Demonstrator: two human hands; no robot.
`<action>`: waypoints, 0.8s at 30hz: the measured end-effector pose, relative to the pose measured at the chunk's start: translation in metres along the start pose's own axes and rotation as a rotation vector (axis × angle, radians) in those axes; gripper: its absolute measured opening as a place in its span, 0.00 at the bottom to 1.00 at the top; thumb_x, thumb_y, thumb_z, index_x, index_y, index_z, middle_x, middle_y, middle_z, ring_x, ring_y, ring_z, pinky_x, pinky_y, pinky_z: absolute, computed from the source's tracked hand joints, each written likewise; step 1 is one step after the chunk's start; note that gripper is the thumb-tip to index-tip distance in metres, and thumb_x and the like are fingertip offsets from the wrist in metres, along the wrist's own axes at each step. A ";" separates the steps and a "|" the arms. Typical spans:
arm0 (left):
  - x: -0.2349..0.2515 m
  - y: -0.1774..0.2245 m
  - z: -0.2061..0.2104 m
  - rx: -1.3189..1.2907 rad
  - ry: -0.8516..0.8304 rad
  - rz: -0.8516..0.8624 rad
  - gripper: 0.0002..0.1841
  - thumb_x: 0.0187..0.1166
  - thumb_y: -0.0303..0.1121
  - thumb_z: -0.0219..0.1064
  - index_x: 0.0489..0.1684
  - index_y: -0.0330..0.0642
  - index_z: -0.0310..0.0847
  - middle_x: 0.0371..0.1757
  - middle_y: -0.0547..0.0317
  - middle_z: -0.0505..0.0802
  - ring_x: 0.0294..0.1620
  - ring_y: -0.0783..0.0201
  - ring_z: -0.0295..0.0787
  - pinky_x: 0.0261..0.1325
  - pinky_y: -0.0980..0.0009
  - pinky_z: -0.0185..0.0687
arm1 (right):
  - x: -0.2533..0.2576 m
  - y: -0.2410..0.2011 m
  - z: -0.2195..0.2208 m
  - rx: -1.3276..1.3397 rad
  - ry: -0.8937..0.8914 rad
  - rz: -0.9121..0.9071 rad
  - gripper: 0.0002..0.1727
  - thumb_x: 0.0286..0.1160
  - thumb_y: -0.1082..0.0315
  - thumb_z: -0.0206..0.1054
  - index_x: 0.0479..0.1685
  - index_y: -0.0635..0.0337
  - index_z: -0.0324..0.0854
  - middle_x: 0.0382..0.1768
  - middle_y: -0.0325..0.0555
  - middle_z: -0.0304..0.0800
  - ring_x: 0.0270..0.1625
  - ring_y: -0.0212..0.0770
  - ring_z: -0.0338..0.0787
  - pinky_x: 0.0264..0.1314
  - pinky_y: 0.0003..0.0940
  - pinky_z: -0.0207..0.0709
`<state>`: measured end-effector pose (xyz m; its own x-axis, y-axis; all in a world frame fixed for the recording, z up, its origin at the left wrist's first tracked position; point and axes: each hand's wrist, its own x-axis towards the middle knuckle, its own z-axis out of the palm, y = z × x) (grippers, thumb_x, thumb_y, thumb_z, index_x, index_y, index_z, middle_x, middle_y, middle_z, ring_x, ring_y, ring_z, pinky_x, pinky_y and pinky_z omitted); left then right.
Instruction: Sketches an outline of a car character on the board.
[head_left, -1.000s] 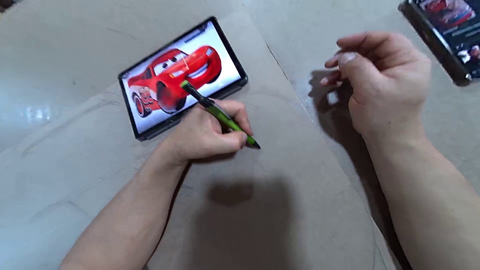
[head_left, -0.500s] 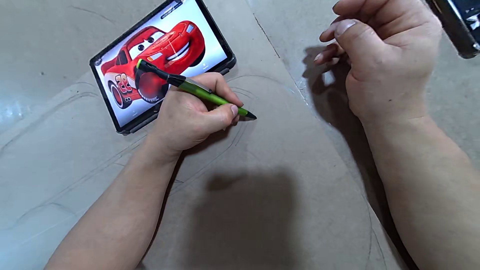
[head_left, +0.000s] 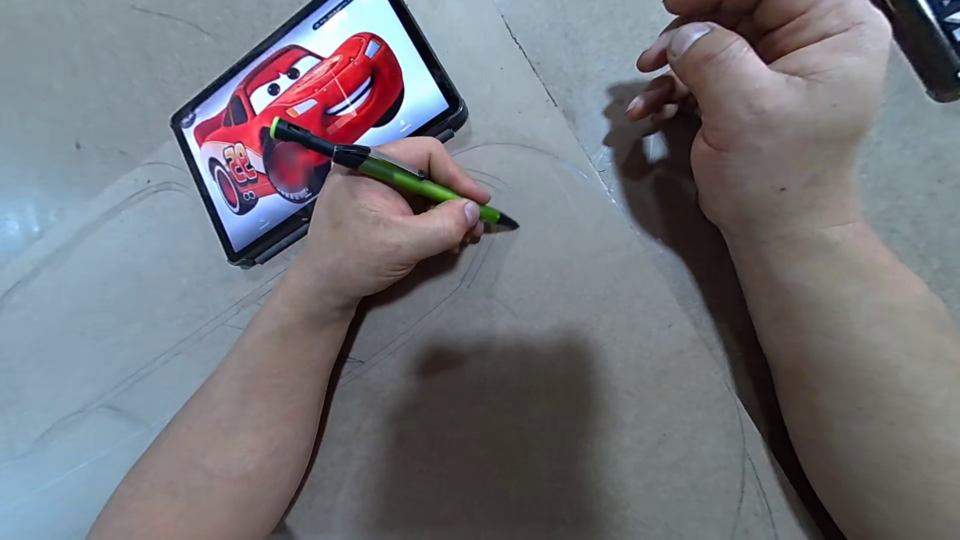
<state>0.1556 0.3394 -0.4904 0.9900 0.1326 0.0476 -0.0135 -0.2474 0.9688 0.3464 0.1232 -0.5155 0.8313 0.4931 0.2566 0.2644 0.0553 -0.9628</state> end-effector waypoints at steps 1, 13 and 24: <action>0.000 0.000 -0.001 0.009 -0.010 0.003 0.05 0.71 0.26 0.72 0.40 0.39 0.87 0.33 0.59 0.95 0.28 0.66 0.92 0.29 0.74 0.90 | 0.000 0.000 0.000 -0.001 -0.001 0.000 0.08 0.85 0.71 0.61 0.52 0.62 0.85 0.40 0.38 0.94 0.38 0.35 0.95 0.43 0.33 0.94; -0.002 -0.001 -0.008 0.025 -0.113 0.025 0.03 0.70 0.31 0.72 0.35 0.43 0.87 0.35 0.60 0.95 0.28 0.68 0.91 0.26 0.76 0.87 | -0.002 -0.001 0.001 -0.049 0.024 0.010 0.10 0.85 0.70 0.60 0.37 0.54 0.86 0.34 0.33 0.94 0.36 0.32 0.95 0.43 0.31 0.93; -0.001 0.002 -0.019 0.041 -0.329 0.024 0.01 0.67 0.31 0.70 0.30 0.46 0.86 0.29 0.64 0.93 0.28 0.70 0.90 0.29 0.75 0.87 | -0.001 0.001 0.001 -0.022 0.026 -0.002 0.10 0.85 0.71 0.61 0.35 0.55 0.87 0.33 0.35 0.94 0.36 0.34 0.95 0.45 0.32 0.93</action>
<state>0.1518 0.3565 -0.4839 0.9818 -0.1891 -0.0171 -0.0384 -0.2857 0.9575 0.3451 0.1237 -0.5166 0.8429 0.4704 0.2611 0.2768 0.0371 -0.9602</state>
